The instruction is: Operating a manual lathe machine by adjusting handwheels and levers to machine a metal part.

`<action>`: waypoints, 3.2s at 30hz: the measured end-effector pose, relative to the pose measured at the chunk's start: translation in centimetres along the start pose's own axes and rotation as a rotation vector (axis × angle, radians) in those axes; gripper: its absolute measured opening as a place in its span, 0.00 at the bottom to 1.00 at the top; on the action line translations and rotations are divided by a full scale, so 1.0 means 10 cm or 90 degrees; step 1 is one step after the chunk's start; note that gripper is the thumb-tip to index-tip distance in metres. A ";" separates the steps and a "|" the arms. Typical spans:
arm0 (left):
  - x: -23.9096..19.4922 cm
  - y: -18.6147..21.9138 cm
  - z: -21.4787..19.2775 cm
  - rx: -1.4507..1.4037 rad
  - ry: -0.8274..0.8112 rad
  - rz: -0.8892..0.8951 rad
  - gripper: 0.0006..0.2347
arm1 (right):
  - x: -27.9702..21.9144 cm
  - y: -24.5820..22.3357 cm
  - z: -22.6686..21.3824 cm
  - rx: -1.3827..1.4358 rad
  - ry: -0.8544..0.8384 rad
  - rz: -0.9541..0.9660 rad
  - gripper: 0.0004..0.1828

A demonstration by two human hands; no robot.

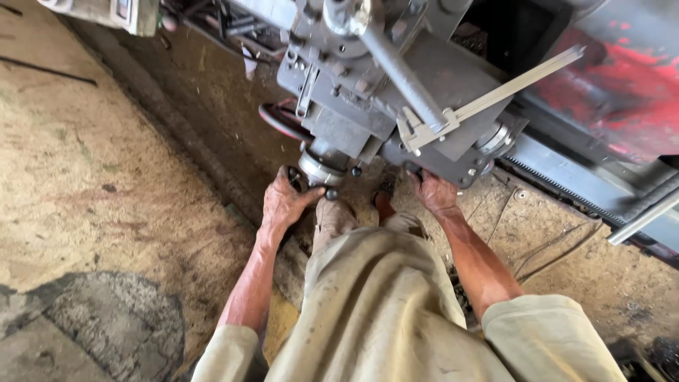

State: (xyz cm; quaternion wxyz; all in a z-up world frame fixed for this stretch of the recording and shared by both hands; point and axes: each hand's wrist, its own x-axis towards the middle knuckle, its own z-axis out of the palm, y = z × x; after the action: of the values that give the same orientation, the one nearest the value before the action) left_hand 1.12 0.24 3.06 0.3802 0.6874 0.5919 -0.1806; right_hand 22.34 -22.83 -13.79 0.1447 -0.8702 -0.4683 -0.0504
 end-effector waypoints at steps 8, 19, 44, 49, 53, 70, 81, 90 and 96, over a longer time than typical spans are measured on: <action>0.13 -0.05 -0.04 0.015 0.010 -0.009 0.35 | -0.26 0.17 0.58 0.023 -0.042 0.004 0.19; 0.20 -0.21 -0.01 0.011 0.022 -0.003 0.36 | -0.31 0.21 0.68 0.004 -0.049 -0.020 0.20; 0.28 -0.28 -0.04 0.004 0.043 0.007 0.34 | -0.40 0.26 0.97 0.040 -0.046 -0.031 0.21; 0.19 -0.12 -0.12 0.000 0.040 0.003 0.34 | -0.36 0.24 0.98 0.027 -0.039 -0.032 0.21; 0.27 -0.24 -0.08 -0.002 0.039 -0.004 0.34 | -0.35 0.21 0.97 0.034 -0.024 -0.032 0.21; 0.32 -0.28 -0.13 -0.013 0.043 -0.011 0.34 | -0.37 0.23 1.10 0.062 -0.021 -0.042 0.20; 0.38 -0.37 -0.10 -0.008 0.045 -0.013 0.34 | -0.36 0.22 1.12 0.047 -0.052 -0.042 0.20; 0.29 -0.16 -0.24 0.000 0.036 -0.011 0.34 | -0.37 0.19 1.22 0.042 -0.059 -0.043 0.19; 0.41 -0.28 -0.20 -0.006 0.040 0.003 0.35 | -0.05 0.04 0.67 0.024 -0.057 -0.025 0.22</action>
State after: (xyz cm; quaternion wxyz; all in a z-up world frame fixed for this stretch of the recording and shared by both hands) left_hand -1.03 4.52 0.62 0.3646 0.6923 0.6030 -0.1554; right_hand 22.07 -21.46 -20.39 0.1393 -0.8593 -0.4922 -0.0056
